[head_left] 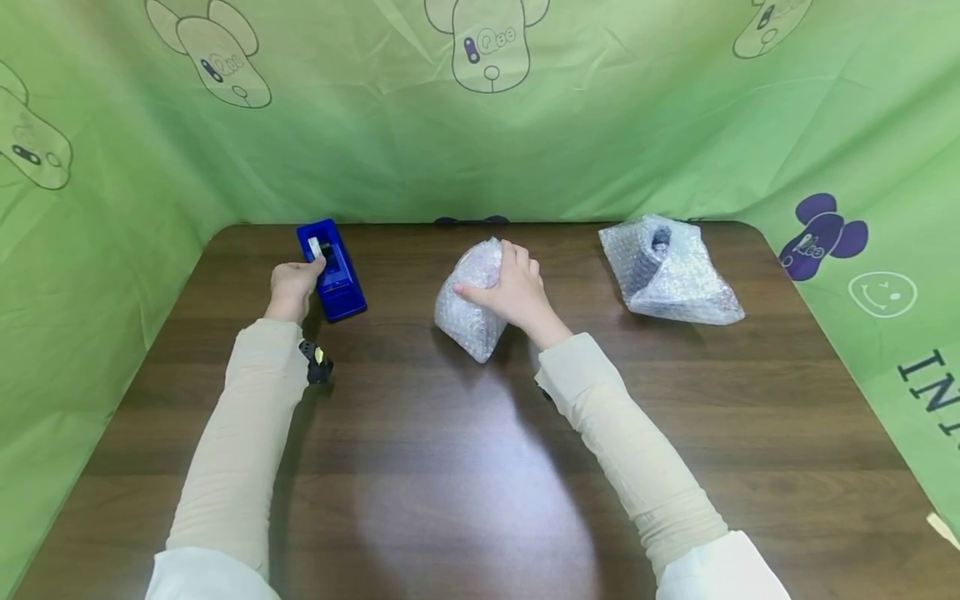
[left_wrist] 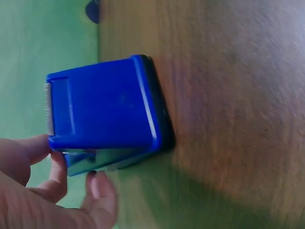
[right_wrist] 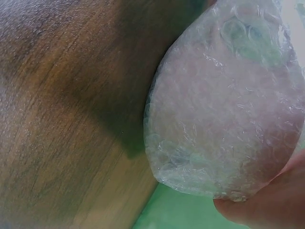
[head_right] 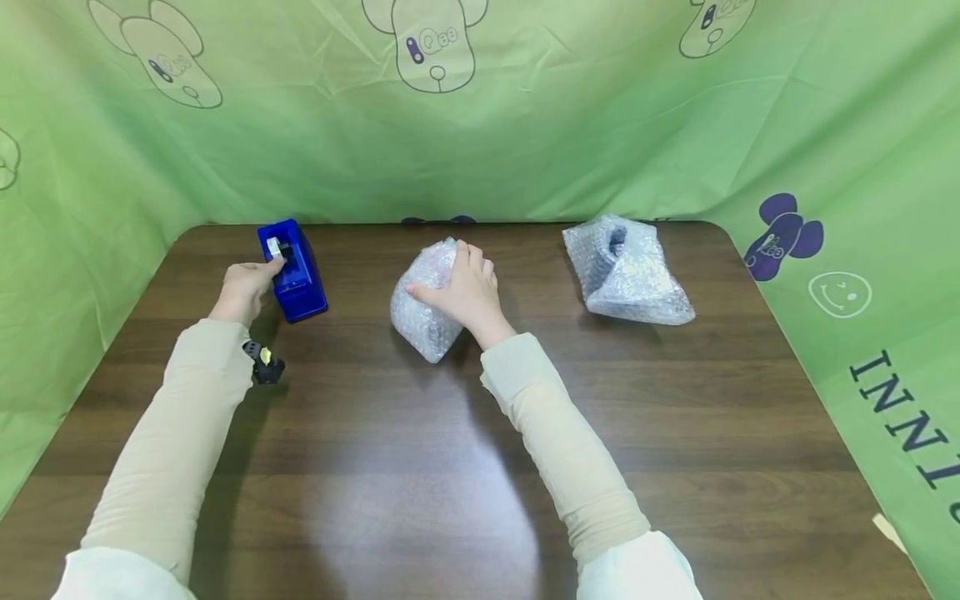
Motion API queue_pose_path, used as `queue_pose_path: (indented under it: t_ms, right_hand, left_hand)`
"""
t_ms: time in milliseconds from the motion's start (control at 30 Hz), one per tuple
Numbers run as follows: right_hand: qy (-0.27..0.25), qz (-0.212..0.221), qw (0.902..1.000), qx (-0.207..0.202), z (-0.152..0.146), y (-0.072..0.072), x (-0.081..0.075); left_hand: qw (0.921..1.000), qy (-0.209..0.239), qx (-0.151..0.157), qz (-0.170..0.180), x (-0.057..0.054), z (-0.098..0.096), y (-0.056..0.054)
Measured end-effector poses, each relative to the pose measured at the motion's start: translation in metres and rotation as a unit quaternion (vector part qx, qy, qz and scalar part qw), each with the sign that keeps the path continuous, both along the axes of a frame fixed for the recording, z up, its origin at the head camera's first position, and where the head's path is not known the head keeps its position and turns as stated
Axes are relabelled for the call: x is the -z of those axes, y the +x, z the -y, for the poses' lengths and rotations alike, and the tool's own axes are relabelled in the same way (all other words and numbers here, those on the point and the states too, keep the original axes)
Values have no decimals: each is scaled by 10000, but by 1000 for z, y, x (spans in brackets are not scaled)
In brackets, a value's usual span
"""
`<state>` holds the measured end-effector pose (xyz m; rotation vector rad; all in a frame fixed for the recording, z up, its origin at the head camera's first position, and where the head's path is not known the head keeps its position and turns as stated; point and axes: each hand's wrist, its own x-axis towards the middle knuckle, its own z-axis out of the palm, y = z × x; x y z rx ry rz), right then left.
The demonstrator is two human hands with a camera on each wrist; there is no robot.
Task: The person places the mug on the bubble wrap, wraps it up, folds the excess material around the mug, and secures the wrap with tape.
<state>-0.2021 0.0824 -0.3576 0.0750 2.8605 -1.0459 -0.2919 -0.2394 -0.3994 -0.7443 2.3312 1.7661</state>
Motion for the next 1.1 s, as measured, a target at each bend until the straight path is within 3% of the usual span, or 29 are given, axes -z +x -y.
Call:
queue_pose_path:
  t_ms: [33,100,167,233,300,400,467,533,567,667,700,767,967,1033,1100]
  right_hand:
    - [-1,4,10000,-7,0,0,0]
    - [1,14,10000,-13,1,0,-1]
    - [17,23,10000,-10,1,0,0]
    - [35,18,10000,-14,0,0,0]
    - [52,9,10000,-5,0,0,0]
    - [54,-33,10000,8,-1,0,0]
    - [42,-36,10000,5,-1,0,0]
    - [30,-30,10000,-4,0,0,0]
    - [26,-24,10000,-10,0,0,0]
    - [44,-12,10000,-4,1,0,0]
    - [52,-15,10000,0,1,0,0]
    - [61,-23,10000,-2,1,0,0]
    - [23,-67,10000,-7,1,0,0]
    - [21,-74,10000,4,1,0,1]
    - [21,-75,10000,18,1,0,1]
  left_hand:
    - [9996,181,61,192,2,3,-3]
    - [9970,338,177,680,-5,1,-2]
    - [9905,303,408,1278,-21,-6,4]
    - [9853,422,680,1509,-30,-9,7]
    - [9796,711,928,1632,-28,-3,2]
    - [9650,1654,1102,1710,3,23,-26]
    - [9526,2256,986,1788,32,42,-49]
    - [9449,2587,796,1842,53,52,-65]
    - [9459,2605,612,1837,61,54,-71]
    - [9456,2682,448,1785,74,57,-81]
    - [9503,2553,312,1752,69,52,-77]
    - [9509,2577,292,1688,57,45,-67]
    - [9571,2271,637,1686,-33,-4,3]
    - [9591,2216,643,1638,-52,-15,18]
    - [9590,2276,582,1585,-62,-20,27]
